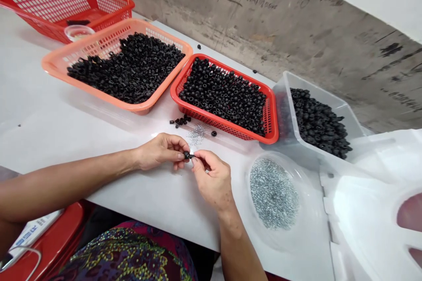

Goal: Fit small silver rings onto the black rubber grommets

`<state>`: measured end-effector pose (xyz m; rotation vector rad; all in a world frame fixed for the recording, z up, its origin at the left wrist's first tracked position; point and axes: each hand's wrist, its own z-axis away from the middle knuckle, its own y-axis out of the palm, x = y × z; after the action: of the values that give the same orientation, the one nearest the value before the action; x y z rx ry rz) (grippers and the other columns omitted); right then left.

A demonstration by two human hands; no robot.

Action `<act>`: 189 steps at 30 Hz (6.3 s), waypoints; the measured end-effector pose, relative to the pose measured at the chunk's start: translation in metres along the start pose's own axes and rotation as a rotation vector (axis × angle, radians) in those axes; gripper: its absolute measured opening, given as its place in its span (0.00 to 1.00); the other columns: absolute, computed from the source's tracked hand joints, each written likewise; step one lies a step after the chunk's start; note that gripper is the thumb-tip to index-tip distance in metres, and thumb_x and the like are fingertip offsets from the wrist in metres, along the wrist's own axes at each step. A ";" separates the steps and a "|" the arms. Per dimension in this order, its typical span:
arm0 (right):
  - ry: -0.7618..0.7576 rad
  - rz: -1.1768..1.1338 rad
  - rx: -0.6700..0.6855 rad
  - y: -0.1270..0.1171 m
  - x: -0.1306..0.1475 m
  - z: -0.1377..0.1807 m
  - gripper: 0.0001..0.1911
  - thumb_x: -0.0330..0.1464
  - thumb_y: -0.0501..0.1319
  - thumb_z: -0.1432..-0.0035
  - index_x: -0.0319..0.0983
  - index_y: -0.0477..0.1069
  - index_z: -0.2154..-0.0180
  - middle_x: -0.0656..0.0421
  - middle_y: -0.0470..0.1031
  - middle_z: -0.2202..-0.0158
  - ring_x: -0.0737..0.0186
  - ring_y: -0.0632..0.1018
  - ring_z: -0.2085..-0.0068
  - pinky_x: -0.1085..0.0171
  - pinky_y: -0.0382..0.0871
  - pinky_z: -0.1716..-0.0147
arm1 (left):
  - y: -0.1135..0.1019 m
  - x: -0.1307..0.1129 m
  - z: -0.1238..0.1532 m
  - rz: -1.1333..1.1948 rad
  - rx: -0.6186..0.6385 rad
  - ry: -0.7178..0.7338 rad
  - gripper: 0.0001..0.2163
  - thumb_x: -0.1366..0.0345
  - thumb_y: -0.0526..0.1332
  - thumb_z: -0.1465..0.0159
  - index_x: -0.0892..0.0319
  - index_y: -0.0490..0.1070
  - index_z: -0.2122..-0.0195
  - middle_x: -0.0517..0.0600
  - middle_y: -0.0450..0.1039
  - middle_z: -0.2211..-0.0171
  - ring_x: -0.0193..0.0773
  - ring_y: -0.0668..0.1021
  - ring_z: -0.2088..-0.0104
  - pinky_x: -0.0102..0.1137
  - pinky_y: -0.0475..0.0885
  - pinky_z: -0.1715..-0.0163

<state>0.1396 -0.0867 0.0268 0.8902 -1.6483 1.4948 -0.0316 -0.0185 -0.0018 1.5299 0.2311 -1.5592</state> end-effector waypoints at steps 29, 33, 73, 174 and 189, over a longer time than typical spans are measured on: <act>0.185 -0.157 0.159 0.006 0.000 -0.007 0.04 0.32 0.61 0.51 0.38 0.70 0.74 0.64 0.67 0.84 0.70 0.65 0.83 0.68 0.58 0.84 | 0.008 -0.003 0.011 -0.426 -0.052 0.023 0.07 0.72 0.57 0.45 0.64 0.74 0.68 0.45 0.69 0.79 0.30 0.70 0.78 0.26 0.66 0.77; 0.013 0.025 0.087 0.012 -0.004 -0.004 0.04 0.29 0.59 0.51 0.39 0.70 0.76 0.64 0.66 0.82 0.70 0.65 0.80 0.69 0.58 0.82 | 0.009 0.002 0.011 -0.528 -0.112 0.063 0.09 0.75 0.56 0.45 0.64 0.75 0.68 0.46 0.70 0.77 0.30 0.70 0.76 0.26 0.65 0.75; 0.152 -0.554 0.397 0.013 -0.020 -0.015 0.11 0.39 0.65 0.47 0.38 0.78 0.68 0.60 0.76 0.75 0.65 0.76 0.73 0.62 0.74 0.69 | 0.010 0.015 0.013 -0.822 0.129 0.572 0.19 0.75 0.51 0.36 0.60 0.62 0.43 0.56 0.68 0.55 0.39 0.73 0.56 0.34 0.72 0.56; 0.117 -0.062 0.288 0.001 0.000 -0.036 0.11 0.39 0.62 0.46 0.38 0.70 0.74 0.63 0.70 0.77 0.67 0.68 0.74 0.66 0.61 0.73 | -0.003 -0.001 0.001 0.189 0.025 0.002 0.12 0.65 0.69 0.46 0.66 0.70 0.65 0.51 0.75 0.75 0.34 0.78 0.77 0.28 0.71 0.77; -0.493 0.751 0.272 0.037 0.013 -0.098 0.14 0.26 0.51 0.38 0.38 0.76 0.63 0.52 0.76 0.61 0.57 0.72 0.58 0.61 0.67 0.56 | -0.005 -0.008 0.010 0.296 0.483 -0.185 0.15 0.63 0.72 0.49 0.65 0.72 0.66 0.53 0.78 0.72 0.39 0.80 0.76 0.29 0.74 0.78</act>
<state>0.1077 0.0139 0.0257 0.8710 -2.3463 2.1628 -0.0434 -0.0191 0.0047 1.6712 -0.4903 -1.5681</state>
